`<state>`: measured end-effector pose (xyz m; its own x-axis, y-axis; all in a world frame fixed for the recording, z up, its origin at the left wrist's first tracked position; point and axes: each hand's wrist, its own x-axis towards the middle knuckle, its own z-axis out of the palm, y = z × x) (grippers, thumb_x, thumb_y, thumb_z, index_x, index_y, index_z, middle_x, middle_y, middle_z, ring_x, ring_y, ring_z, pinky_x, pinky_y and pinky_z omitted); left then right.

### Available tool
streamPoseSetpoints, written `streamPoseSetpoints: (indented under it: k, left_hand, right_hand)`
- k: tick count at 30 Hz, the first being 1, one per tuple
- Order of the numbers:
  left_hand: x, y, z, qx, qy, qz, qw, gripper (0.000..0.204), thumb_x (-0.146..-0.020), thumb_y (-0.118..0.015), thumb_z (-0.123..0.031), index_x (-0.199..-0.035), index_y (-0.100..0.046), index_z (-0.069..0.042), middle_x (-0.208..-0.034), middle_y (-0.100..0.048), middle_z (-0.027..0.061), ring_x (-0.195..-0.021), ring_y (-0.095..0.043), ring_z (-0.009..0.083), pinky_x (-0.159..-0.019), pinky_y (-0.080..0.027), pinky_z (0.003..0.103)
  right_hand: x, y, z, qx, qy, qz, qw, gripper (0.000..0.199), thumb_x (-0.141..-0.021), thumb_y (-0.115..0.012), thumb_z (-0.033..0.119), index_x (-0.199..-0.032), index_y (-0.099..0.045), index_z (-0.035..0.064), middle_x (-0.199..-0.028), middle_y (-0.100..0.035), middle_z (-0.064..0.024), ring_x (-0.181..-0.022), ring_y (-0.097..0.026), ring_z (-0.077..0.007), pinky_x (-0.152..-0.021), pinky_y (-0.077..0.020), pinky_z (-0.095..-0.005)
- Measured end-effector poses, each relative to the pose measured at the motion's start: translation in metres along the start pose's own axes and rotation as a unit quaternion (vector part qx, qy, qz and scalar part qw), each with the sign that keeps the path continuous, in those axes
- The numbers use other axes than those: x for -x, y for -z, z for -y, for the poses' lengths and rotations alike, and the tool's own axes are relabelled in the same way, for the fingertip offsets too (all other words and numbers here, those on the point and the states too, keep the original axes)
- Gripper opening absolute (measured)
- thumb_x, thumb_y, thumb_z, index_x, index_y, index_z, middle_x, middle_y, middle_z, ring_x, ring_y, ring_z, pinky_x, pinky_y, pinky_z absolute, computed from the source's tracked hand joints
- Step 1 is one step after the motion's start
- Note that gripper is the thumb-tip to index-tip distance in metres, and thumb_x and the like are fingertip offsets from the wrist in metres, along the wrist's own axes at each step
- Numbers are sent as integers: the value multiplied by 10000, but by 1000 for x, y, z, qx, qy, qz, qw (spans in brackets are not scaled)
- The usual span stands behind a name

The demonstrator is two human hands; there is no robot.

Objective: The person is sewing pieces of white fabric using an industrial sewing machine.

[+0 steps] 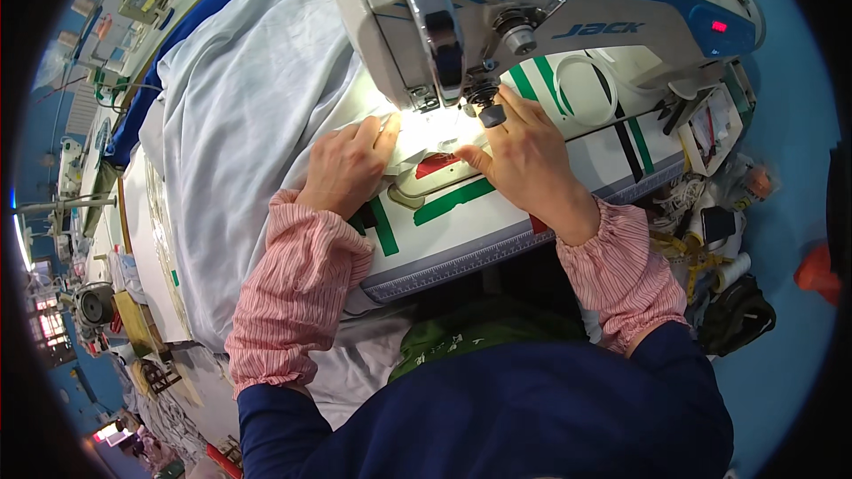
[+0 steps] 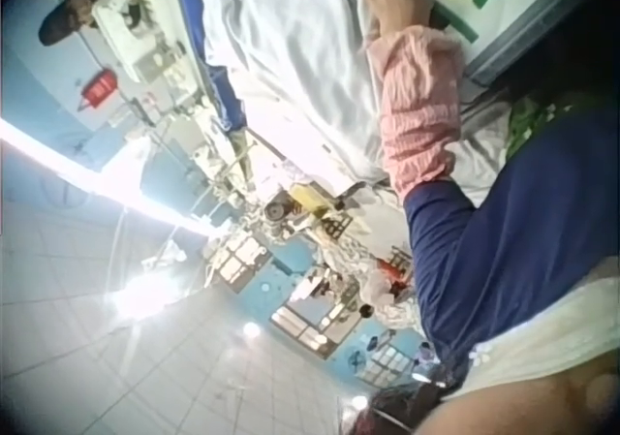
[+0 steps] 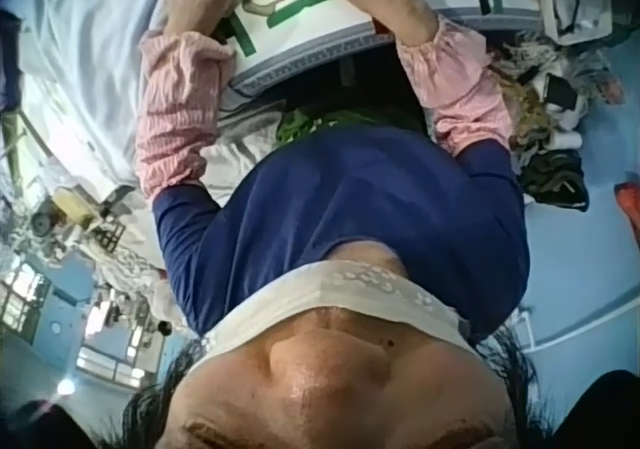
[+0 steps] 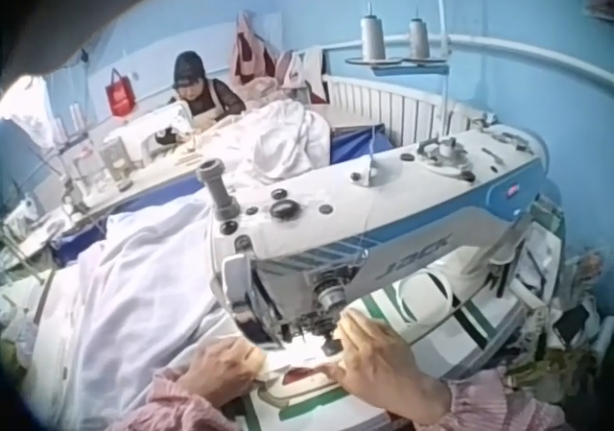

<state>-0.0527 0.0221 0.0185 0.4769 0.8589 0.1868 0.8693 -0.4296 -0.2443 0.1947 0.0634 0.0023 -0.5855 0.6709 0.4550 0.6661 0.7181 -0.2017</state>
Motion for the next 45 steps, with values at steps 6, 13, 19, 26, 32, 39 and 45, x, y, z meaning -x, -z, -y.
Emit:
streamPoseSetpoints:
  k: [6, 13, 19, 26, 32, 39, 45]
  left_hand:
    - [0, 0, 0, -4, -10, -12, 1000, 362, -815, -595, -95, -1173, -650, -99, -847, -541, 10, -760, -602, 133, -622, -492, 278]
    - [-2, 1, 1, 4, -10, -31, 999, 362, -804, -599, -92, -1161, -657, -100, -828, -519, 5, -772, -576, 130, -612, -489, 266]
    - [-2, 0, 0, 16, -2, -27, 1000, 367, -809, -592, -86, -1172, -648, -87, -841, -516, 14, -767, -577, 138, -619, -504, 276]
    - [-1, 0, 1, 38, 13, -11, 999, 378, -825, -577, -76, -1200, -629, -74, -883, -534, 30, -784, -595, 151, -625, -522, 291]
    - [-1, 0, 0, 54, 27, 3, 998, 393, -822, -565, -58, -1211, -619, -68, -903, -546, 50, -804, -607, 182, -647, -529, 307]
    - [-6, -4, 5, 29, 21, -9, 999, 382, -815, -584, -74, -1195, -620, -69, -910, -560, 34, -785, -611, 163, -605, -531, 308]
    - [-7, -3, 6, 36, 23, -12, 999, 390, -805, -590, -75, -1194, -618, -65, -909, -568, 39, -786, -614, 171, -611, -531, 317]
  right_hand:
    - [0, -5, -9, 19, -58, -15, 998, 573, -886, -657, 372, -1181, -573, -113, -1262, -572, -244, -1245, -508, -351, -1031, -413, -417]
    - [2, -6, -21, 50, -112, -13, 992, 613, -930, -589, 419, -1270, -533, -88, -1325, -538, -245, -1301, -468, -337, -1071, -377, -407]
    - [3, -7, -23, 62, -104, -5, 993, 615, -920, -603, 412, -1267, -532, -89, -1324, -537, -249, -1294, -472, -343, -1068, -382, -413]
    - [3, -5, -22, 20, -114, 11, 993, 592, -853, -686, 216, -1314, -468, -87, -1376, -486, -246, -1317, -441, -370, -1083, -363, -431]
    - [2, -5, -22, 31, -116, 26, 992, 584, -871, -667, 232, -1317, -472, -91, -1381, -478, -254, -1324, -436, -367, -1084, -363, -427]
    - [-9, -1, -16, 38, -65, -39, 996, 488, -874, -688, 236, -1194, -543, -103, -1228, -559, -215, -1199, -522, -339, -991, -432, -410]
    - [-27, 2, -6, -147, -28, -91, 985, 176, -864, -710, 141, -941, -649, -5, -891, -608, -125, -771, -609, -249, -636, -473, -367]
